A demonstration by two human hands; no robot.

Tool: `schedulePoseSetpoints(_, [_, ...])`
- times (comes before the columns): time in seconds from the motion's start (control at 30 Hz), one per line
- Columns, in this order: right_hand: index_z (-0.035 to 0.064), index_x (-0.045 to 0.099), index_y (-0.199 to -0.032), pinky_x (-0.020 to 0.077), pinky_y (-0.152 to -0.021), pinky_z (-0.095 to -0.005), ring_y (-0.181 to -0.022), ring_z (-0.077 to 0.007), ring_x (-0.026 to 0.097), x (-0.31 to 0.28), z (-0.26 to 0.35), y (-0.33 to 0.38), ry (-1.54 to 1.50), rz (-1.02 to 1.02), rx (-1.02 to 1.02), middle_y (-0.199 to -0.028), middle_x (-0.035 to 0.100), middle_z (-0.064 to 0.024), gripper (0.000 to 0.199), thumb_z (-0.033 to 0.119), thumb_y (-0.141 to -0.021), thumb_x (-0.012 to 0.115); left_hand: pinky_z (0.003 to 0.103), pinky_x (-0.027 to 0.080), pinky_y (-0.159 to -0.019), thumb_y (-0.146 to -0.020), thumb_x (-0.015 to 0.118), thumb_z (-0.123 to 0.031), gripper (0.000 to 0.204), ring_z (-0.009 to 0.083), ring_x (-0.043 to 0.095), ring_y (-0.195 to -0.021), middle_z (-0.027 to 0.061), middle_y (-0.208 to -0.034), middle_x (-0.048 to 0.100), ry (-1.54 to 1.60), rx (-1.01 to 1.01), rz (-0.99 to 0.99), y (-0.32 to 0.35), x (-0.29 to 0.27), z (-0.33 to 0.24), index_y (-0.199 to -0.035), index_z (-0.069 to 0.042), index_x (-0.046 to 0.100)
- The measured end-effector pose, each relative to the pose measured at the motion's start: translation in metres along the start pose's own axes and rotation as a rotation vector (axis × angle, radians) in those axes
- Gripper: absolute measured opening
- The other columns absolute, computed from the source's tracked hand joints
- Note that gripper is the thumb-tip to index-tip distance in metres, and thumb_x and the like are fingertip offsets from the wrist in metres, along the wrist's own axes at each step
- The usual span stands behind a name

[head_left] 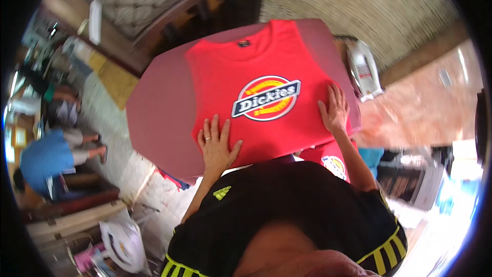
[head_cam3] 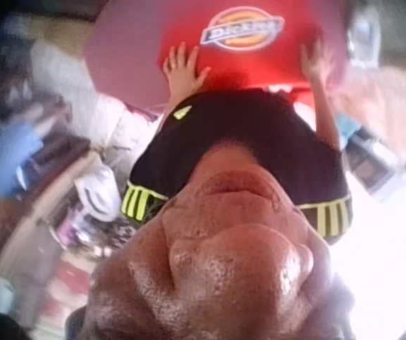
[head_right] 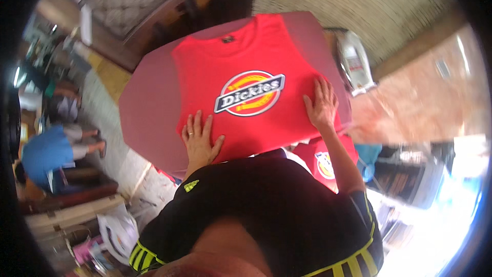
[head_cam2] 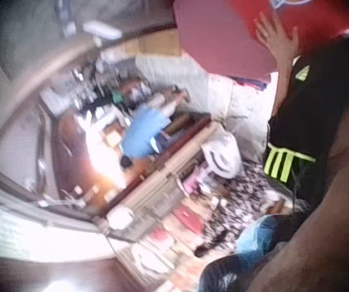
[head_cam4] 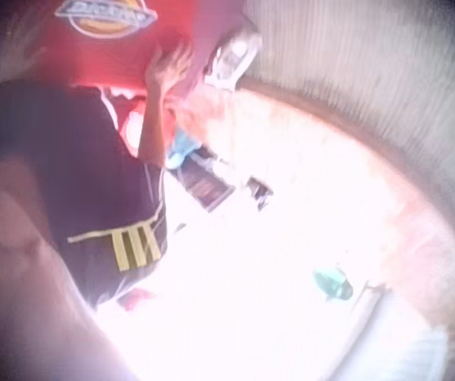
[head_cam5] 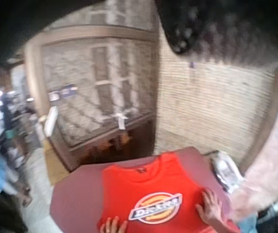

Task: The person irons a red Dickies t-shirt on a pink ironing board using a white electric iron. They repeatedly smooth the fabric, adjust the shirt's position, and iron different sections including the front logo area and sleeves. The person briefly pauses to touch their face before resuming ironing.

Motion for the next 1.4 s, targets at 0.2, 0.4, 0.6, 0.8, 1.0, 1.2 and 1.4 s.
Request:
schedulePoseSetpoints(0.2, [0.0115, 0.041, -0.150, 0.0245, -0.117, -0.0535, -0.148, -0.0339, 0.027, -0.007, -0.003, 0.006, -0.018, 0.012, 0.066, -0.160, 0.033, -0.0089, 0.068, 0.048, -0.095, 0.056, 0.053, 0.031, -0.111, -0.086, 0.073, -0.030, 0.053, 0.0384, 0.041, -0.137, 0.0167, -0.144, 0.050, 0.374, 0.138, -0.089, -0.031, -0.018, -0.018, -0.133, -0.008, 0.061])
schedulePoseSetpoints(0.4, [0.0115, 0.043, -0.150, 0.0247, -0.117, -0.0532, -0.148, -0.0340, 0.029, -0.005, -0.007, 0.009, -0.006, -0.033, 0.047, -0.159, 0.034, -0.0088, 0.067, 0.047, -0.095, 0.057, 0.042, 0.040, -0.110, -0.094, 0.066, -0.038, 0.060, 0.0332, 0.053, -0.129, 0.0221, -0.137, 0.057, 1.605, 0.564, 0.432, -0.090, -0.131, -0.135, -0.133, 0.007, 0.056])
schedulePoseSetpoints(0.6, [0.0111, 0.041, -0.151, 0.0249, -0.117, -0.0538, -0.148, -0.0345, 0.029, -0.006, -0.005, 0.006, -0.005, 0.020, 0.077, -0.160, 0.035, -0.0090, 0.067, 0.045, -0.095, 0.058, 0.055, 0.051, -0.097, -0.096, 0.063, -0.045, 0.063, 0.0432, 0.061, -0.115, 0.0330, -0.123, 0.060, 2.284, 1.333, 0.868, -0.075, -0.243, -0.222, -0.127, 0.010, 0.059])
schedulePoseSetpoints(0.8, [0.0100, 0.042, -0.150, 0.0243, -0.118, -0.0540, -0.148, -0.0359, 0.029, -0.007, -0.002, 0.004, -0.046, -0.005, 0.058, -0.159, 0.035, -0.0092, 0.068, 0.045, -0.094, 0.059, 0.045, 0.049, -0.100, -0.098, 0.064, -0.036, 0.055, 0.0366, 0.063, -0.114, 0.0279, -0.125, 0.060, 2.425, 1.229, 1.042, -0.079, -0.238, -0.225, -0.126, 0.011, 0.059])
schedulePoseSetpoints(1.0, [0.0087, 0.043, -0.149, 0.0244, -0.118, -0.0535, -0.148, -0.0358, 0.029, -0.010, -0.002, 0.007, -0.037, 0.020, 0.082, -0.159, 0.035, -0.0098, 0.068, 0.044, -0.093, 0.059, 0.042, 0.059, -0.088, -0.092, 0.072, -0.015, 0.035, 0.0332, 0.067, -0.104, 0.0235, -0.115, 0.063, 2.565, 1.318, 0.780, -0.097, -0.223, -0.224, -0.117, 0.009, 0.064])
schedulePoseSetpoints(1.2, [0.0095, 0.043, -0.149, 0.0255, -0.117, -0.0533, -0.147, -0.0359, 0.031, -0.011, -0.006, 0.006, -0.059, -0.002, 0.081, -0.158, 0.036, -0.0101, 0.067, 0.041, -0.093, 0.061, 0.039, 0.059, -0.082, -0.093, 0.071, -0.010, 0.019, 0.0309, 0.067, -0.094, 0.0232, -0.109, 0.066, 2.382, 1.259, 0.715, -0.110, -0.231, -0.206, -0.101, 0.007, 0.070])
schedulePoseSetpoints(1.4, [0.0089, 0.045, -0.147, 0.0255, -0.117, -0.0548, -0.147, -0.0355, 0.030, -0.010, 0.003, -0.001, -0.062, 0.001, 0.067, -0.158, 0.036, -0.0108, 0.067, 0.045, -0.093, 0.060, 0.035, 0.058, -0.070, -0.088, 0.074, -0.004, 0.012, 0.0317, 0.068, -0.083, 0.0256, -0.097, 0.069, 2.444, 1.008, 0.839, -0.104, -0.238, -0.207, -0.088, 0.008, 0.072])
Point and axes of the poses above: each hand's wrist, its own y-axis away from the middle knuckle, its own x-axis out of the palm, z = x × y, the point moved 7 cm from there along -y, towards the middle knuckle
